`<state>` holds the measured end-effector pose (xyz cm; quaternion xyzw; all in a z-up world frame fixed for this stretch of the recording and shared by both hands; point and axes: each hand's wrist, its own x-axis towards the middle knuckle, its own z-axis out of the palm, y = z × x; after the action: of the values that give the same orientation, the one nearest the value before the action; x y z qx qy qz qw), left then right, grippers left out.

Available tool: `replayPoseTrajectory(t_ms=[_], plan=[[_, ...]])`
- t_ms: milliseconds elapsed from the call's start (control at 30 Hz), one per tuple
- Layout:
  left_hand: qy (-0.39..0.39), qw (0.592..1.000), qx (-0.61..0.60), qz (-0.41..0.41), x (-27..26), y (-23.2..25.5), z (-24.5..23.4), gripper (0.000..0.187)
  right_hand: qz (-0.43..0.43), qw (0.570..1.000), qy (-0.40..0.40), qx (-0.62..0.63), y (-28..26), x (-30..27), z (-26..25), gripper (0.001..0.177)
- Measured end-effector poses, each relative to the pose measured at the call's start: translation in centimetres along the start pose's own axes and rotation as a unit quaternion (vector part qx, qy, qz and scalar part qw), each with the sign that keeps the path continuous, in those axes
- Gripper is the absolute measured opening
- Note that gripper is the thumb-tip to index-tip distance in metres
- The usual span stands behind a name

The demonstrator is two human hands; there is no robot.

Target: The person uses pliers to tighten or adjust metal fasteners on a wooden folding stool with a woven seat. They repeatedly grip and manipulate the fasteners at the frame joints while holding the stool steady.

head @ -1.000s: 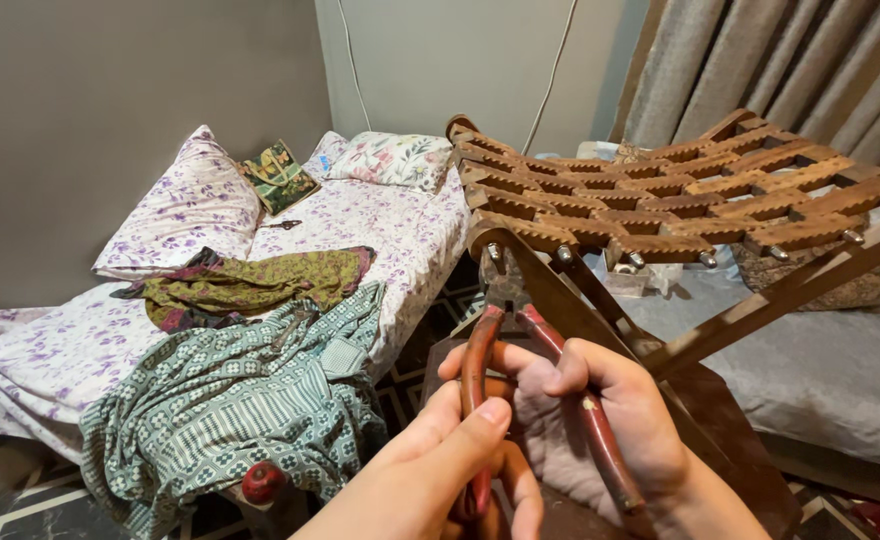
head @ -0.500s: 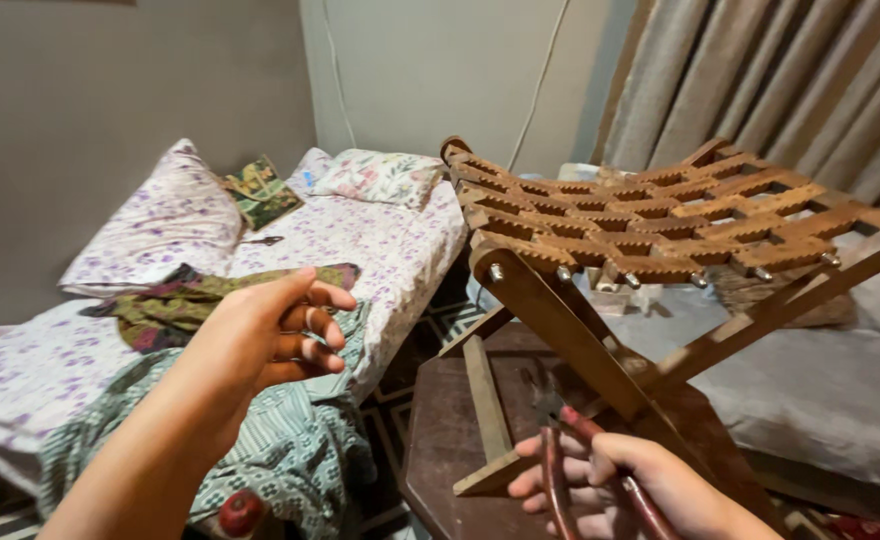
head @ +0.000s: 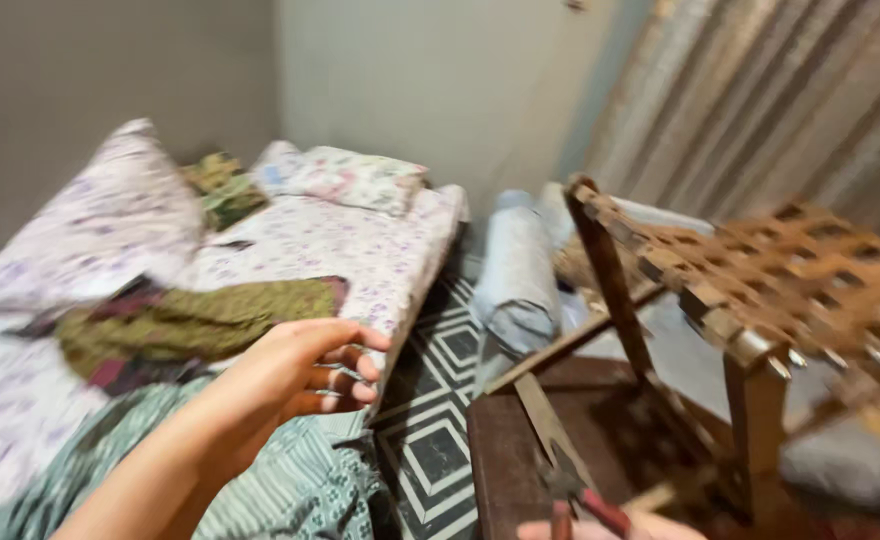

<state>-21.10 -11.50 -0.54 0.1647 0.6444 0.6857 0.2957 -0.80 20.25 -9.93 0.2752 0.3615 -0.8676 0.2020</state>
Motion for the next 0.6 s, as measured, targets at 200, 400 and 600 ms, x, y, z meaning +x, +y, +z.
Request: replayPoseTrajectory(t_ms=[200,400,600], plan=[[-0.105,0.994,-0.019,0.005,6.2,-0.5,-1.0,0.038,-0.107,0.992,0.004,0.07,1.5,-1.9,2.6,0.086],[-0.231,0.967,-0.087,0.065,16.6,-0.7,3.2,0.035,-0.231,0.966,-0.102,-0.055,-0.9,-3.8,4.9,0.078],[-0.31,0.93,-0.129,0.151,27.4,2.8,9.8,0.035,-0.232,0.968,-0.092,-0.034,-2.8,-1.0,4.7,0.08]])
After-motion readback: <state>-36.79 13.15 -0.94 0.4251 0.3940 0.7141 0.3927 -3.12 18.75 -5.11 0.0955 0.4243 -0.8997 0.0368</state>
